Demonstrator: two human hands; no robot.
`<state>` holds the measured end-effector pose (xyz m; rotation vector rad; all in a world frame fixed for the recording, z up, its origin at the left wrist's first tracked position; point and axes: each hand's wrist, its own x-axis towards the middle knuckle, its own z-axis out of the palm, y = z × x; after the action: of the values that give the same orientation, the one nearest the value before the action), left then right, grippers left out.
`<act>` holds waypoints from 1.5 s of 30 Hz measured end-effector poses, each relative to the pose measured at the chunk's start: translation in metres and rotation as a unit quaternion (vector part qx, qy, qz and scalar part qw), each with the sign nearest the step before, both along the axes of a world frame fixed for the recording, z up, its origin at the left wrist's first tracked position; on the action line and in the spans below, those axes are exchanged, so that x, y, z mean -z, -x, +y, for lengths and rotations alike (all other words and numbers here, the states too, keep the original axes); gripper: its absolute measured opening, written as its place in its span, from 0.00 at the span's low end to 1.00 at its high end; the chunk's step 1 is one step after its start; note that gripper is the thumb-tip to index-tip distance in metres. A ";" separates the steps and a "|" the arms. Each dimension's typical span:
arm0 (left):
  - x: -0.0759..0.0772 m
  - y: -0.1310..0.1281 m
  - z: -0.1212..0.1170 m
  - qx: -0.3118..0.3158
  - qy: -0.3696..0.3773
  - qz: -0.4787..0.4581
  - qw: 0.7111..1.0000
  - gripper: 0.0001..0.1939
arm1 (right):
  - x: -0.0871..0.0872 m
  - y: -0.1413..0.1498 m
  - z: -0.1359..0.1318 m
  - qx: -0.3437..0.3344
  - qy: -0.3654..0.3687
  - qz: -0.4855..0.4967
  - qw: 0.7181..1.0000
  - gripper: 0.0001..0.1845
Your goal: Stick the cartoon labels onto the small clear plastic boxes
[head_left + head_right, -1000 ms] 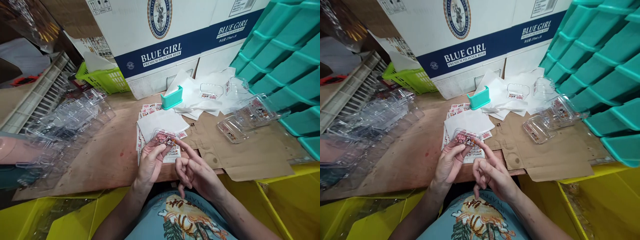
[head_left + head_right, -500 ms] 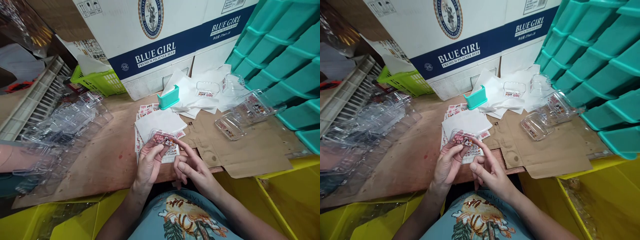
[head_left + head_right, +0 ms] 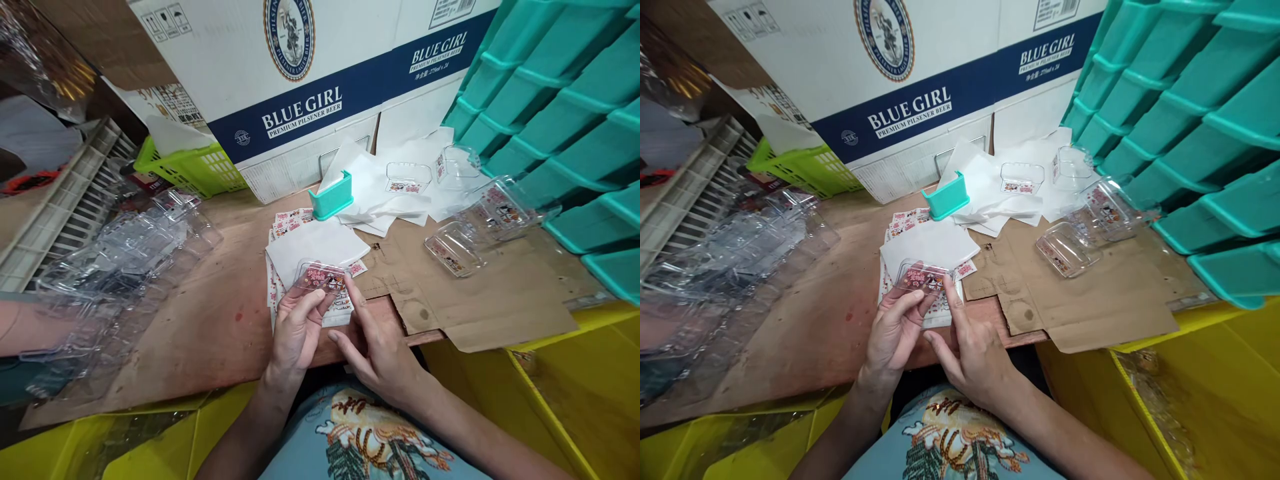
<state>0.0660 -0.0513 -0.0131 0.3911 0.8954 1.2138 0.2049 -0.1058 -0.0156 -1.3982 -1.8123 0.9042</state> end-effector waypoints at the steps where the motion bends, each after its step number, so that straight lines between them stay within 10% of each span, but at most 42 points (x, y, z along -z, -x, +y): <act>1: -0.001 -0.001 0.000 -0.004 0.004 -0.002 1.000 0.13 | 0.001 0.001 0.000 0.004 -0.019 -0.031 0.999 0.42; 24: -0.003 -0.001 0.002 -0.010 -0.002 -0.047 0.999 0.14 | 0.006 0.001 0.007 0.093 -0.149 -0.362 0.915 0.44; 31: -0.002 -0.002 0.002 -0.004 -0.005 -0.066 0.998 0.14 | 0.000 -0.021 0.016 0.068 -0.191 -0.340 0.918 0.35; 39: -0.010 -0.007 -0.003 0.068 -0.045 -0.060 0.995 0.13 | -0.001 -0.028 0.043 0.019 -0.114 0.015 0.993 0.30; 45: -0.010 -0.027 0.008 -0.007 -0.016 0.016 1.000 0.26 | -0.004 -0.015 0.024 0.056 -0.249 -0.062 0.965 0.35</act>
<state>0.0928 -0.0435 -0.0027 0.4329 0.9085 1.2393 0.2197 -0.0818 -0.0116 -1.2318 -1.8615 0.2718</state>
